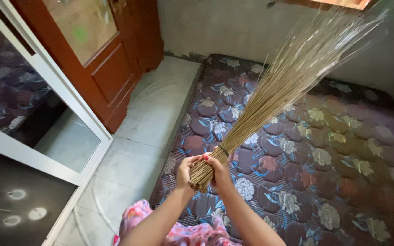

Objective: The person hits a mattress with a broom to remove dust while sitting on the floor.

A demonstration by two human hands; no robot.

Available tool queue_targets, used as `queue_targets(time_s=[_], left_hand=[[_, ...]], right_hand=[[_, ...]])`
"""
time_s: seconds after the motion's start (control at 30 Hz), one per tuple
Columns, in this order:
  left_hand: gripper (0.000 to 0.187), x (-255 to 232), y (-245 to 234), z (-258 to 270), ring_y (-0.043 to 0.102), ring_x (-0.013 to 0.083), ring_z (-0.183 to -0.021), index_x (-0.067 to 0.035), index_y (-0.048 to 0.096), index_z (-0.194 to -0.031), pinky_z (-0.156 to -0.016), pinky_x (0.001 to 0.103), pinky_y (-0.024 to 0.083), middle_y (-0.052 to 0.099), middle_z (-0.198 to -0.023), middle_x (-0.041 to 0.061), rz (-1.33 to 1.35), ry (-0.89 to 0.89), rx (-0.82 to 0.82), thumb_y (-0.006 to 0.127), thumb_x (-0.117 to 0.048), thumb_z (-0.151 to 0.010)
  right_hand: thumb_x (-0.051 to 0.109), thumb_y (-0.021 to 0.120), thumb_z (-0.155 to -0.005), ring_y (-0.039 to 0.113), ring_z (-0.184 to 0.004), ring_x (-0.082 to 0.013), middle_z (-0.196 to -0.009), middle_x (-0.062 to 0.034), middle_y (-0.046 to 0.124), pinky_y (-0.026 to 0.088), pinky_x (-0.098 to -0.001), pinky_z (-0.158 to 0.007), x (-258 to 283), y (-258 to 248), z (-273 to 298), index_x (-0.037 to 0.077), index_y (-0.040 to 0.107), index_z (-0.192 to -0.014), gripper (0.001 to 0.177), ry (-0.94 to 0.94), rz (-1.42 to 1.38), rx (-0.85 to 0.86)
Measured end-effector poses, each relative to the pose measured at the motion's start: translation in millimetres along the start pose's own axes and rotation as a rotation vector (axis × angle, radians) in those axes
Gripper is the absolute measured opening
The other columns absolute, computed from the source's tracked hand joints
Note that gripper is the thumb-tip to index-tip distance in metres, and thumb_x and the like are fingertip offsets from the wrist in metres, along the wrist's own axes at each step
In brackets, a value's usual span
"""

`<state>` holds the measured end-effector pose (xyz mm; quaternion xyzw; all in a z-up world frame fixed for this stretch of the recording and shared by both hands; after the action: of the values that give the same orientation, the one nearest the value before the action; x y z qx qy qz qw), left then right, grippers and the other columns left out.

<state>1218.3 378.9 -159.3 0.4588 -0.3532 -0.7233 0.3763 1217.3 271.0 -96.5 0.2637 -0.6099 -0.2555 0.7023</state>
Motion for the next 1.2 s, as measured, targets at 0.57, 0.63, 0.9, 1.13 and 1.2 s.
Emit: queue_targets(time_s=[0.57,0.63,0.9,1.13,1.2], left_hand=[[0.046,-113.7,40.4,-174.7,0.072,0.0259,-0.099,0.004,0.068,-0.107,-0.096,0.038,0.055,0.075,-0.106,0.013,-0.159,-0.078,0.209,0.049,-0.037,-0.097],[0.04,-134.5,31.3,-199.8,0.072,0.0263,-0.096,0.0,0.067,-0.103,-0.094,0.04,0.056,0.075,-0.102,0.013,-0.084,-0.219,0.132,0.051,-0.037,-0.096],[0.037,-239.4,3.0,-295.0,0.072,0.0262,-0.082,-0.004,0.067,-0.094,-0.08,0.039,0.058,0.073,-0.09,0.014,-0.25,-0.423,0.168,0.054,-0.038,-0.094],[0.037,-267.7,-13.7,-335.4,0.072,0.0237,-0.082,-0.002,0.069,-0.095,-0.08,0.036,0.057,0.075,-0.091,0.013,-0.303,-0.443,0.139,0.052,-0.035,-0.094],[0.031,-270.3,-12.5,-348.8,0.073,0.0223,-0.085,-0.003,0.069,-0.098,-0.083,0.036,0.057,0.075,-0.095,0.012,-0.33,-0.466,0.191,0.054,-0.029,-0.095]], right_hand=[[0.002,0.065,-0.088,0.067,-0.094,-0.0218,-0.103,-0.0119,0.068,0.057,-0.036,-0.087,-18.6,18.0,-185.2,0.003,0.05,-0.134,0.048,-0.38,-0.149,-0.325],[0.006,0.063,-0.081,0.069,-0.087,-0.0226,-0.096,-0.0088,0.07,0.058,-0.0397,-0.081,-46.5,22.4,-211.4,0.013,0.055,-0.128,0.048,-0.266,-0.176,-0.535],[0.013,0.068,-0.086,0.073,-0.091,-0.0295,-0.099,-0.0194,0.075,0.059,-0.0401,-0.084,-106.9,89.9,-313.3,-0.007,0.067,-0.108,0.03,-0.251,-0.218,-0.614],[0.009,0.067,-0.08,0.073,-0.088,-0.0284,-0.096,-0.0156,0.072,0.061,-0.044,-0.081,-112.3,111.1,-349.0,0.002,0.067,-0.105,0.025,-0.326,-0.241,-0.7],[0.01,0.069,-0.084,0.074,-0.084,-0.0292,-0.093,-0.0203,0.074,0.061,-0.0414,-0.08,-116.7,111.6,-360.4,-0.007,0.068,-0.102,0.025,-0.288,-0.204,-0.688]])
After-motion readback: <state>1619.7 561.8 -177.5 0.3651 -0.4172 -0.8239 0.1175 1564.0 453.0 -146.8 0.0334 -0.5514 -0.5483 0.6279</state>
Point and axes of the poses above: each hand's wrist, its own z-axis away from the middle knuckle, its own y-axis out of the palm, x = y × z, the point moved 8 cm from there along -z, towards the middle knuckle
